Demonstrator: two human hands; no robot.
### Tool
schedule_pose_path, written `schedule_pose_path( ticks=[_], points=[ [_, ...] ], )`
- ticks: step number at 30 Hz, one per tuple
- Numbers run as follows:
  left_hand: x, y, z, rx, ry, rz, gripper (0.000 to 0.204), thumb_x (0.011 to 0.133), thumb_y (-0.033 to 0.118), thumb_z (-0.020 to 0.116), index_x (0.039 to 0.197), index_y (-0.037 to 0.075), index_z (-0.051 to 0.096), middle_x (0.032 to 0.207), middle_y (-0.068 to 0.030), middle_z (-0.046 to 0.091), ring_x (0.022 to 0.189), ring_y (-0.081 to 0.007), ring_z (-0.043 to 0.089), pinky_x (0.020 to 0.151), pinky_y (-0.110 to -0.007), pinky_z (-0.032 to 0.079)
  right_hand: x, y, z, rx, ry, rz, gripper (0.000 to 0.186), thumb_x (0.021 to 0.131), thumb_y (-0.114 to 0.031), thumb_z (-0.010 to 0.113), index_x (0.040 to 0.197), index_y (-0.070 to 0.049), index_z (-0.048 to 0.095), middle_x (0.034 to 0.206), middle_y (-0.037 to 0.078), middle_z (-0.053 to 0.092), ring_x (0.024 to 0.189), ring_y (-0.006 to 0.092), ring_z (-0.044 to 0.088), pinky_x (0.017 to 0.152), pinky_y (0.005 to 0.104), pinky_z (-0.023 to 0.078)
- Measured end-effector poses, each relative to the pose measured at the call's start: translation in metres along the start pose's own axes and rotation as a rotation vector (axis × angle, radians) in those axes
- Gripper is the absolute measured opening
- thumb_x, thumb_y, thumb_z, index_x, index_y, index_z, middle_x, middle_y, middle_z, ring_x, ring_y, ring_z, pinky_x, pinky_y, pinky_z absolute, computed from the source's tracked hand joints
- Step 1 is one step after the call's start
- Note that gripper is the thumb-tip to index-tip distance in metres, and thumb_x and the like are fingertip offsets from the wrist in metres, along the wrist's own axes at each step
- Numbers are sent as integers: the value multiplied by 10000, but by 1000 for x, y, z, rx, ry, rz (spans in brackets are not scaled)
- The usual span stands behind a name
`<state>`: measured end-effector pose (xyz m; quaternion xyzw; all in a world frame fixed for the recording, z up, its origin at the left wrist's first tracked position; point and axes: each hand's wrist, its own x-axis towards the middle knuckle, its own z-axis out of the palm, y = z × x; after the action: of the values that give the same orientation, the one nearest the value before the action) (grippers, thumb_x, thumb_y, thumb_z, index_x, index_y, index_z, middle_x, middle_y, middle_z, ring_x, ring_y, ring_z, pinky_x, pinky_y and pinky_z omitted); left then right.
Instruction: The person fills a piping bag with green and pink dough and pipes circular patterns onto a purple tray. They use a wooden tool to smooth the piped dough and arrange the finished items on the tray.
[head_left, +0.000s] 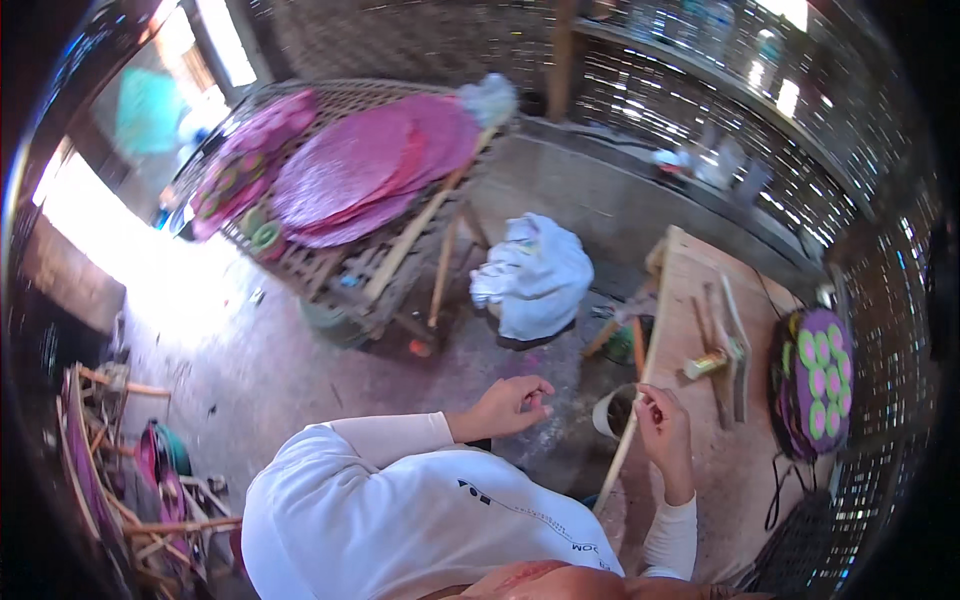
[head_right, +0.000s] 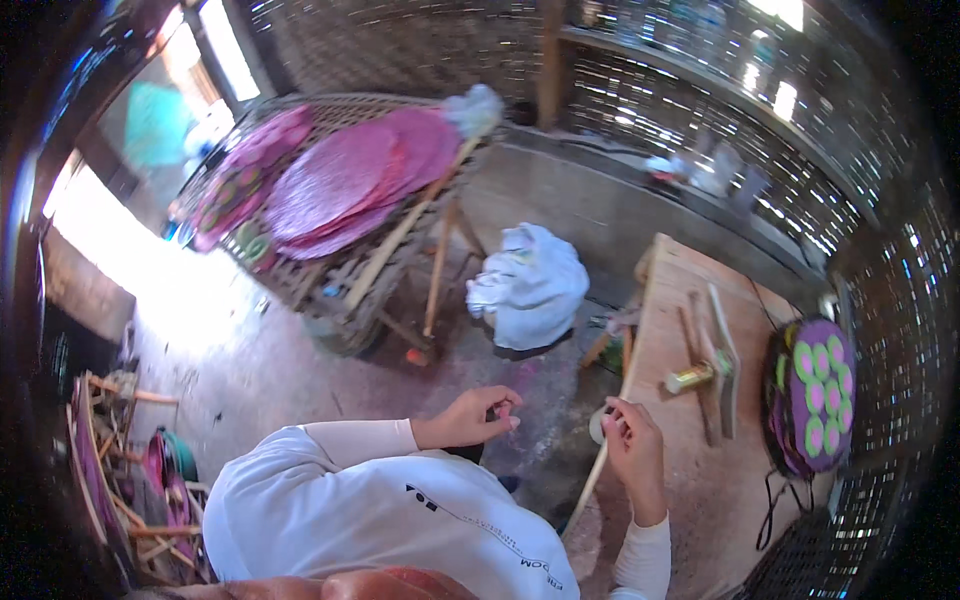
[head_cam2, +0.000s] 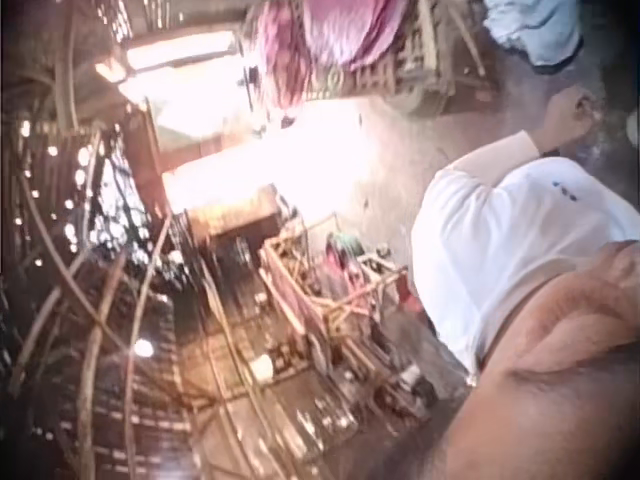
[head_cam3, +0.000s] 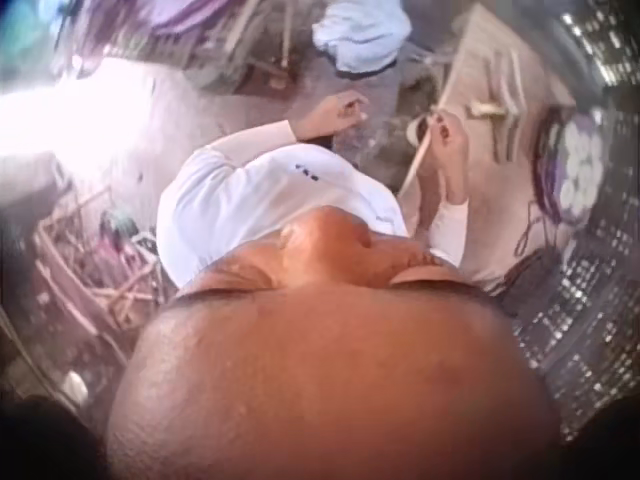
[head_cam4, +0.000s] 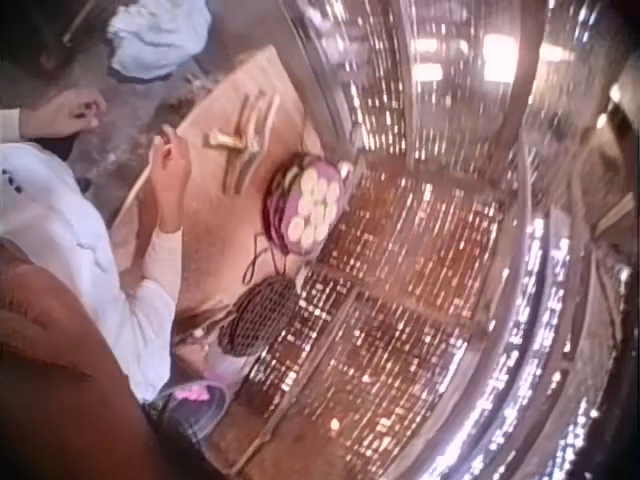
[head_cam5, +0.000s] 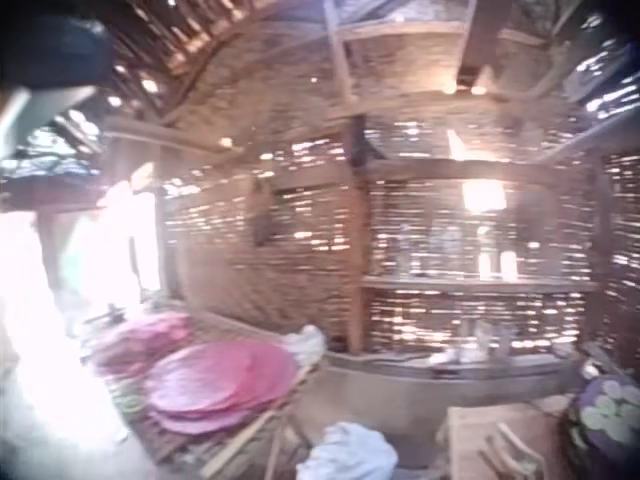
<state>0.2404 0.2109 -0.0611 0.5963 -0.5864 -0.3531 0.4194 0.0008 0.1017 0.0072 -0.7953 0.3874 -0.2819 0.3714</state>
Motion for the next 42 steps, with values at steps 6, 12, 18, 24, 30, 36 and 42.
schedule_pose_path(
  ticks=[6, 12, 18, 24, 30, 36, 42],
  points=[
    [-56, 16, -131, 478, 531, 124, 353, 703, 191, 683, 1001, 47, 561, 820, -77, 553, 739, -223, 541, 641, -326, 419, 61, -87, 118, 117, -358, -267, 219, 803, -75, 609, 1008, 0, 599, 764, 82, 553, 582, 142, 507, 537, 240, 410],
    [-128, -41, -316, 634, 1279, -38, 411, 702, 229, 668, 1068, 80, 558, 945, -85, 549, 909, -240, 511, 840, -380, 357, 128, -177, 260, 280, -427, -448, 205, 834, -160, 588, 961, -2, 617, 704, 82, 573, 575, 142, 531, 554, 264, 423],
    [-149, -117, -416, 572, 1243, -565, 418, 822, 426, 512, 1109, 126, 561, 1140, -133, 463, 1092, -320, 390, 903, -448, 297, 205, -258, 444, 432, -616, -214, 326, 875, -266, 505, 941, 44, 582, 771, 183, 630, 706, 249, 626, 633, 340, 474],
    [-134, -146, -424, 468, 1003, -480, 434, 906, 396, 362, 1092, 57, 560, 1163, -178, 445, 1126, -352, 365, 955, -418, 274, 236, -276, 533, 11, -364, -296, 397, 886, -339, 449, 957, 32, 572, 760, 219, 610, 662, 301, 626, 587, 389, 474],
    [-122, -125, -393, 473, 1076, -362, 412, 900, 374, 398, 1061, 21, 536, 1141, -196, 438, 1116, -334, 361, 949, -404, 269, 231, -263, 531, 145, -498, -316, 294, 866, -199, 442, 1010, 30, 556, 827, 245, 610, 758, 351, 622, 658, 410, 491],
    [-98, -64, -341, 248, 1027, 15, 395, 895, 312, 412, 1161, 21, 447, 1168, -125, 418, 1058, -237, 406, 930, -342, 300, 209, -249, 417, 723, -694, -84, 264, 888, -22, 407, 1144, -25, 469, 914, 38, 562, 737, 105, 562, 536, 268, 493],
    [-14, -3, -268, -534, 495, 56, 662, 869, 489, 438, 1304, 35, 231, 1171, -69, 367, 1064, -158, 403, 910, -293, 326, 192, -198, 253, 613, -623, -147, 275, 904, -49, 426, 1177, -48, 464, 921, 15, 566, 765, 83, 546, 643, 246, 478]
  ],
)
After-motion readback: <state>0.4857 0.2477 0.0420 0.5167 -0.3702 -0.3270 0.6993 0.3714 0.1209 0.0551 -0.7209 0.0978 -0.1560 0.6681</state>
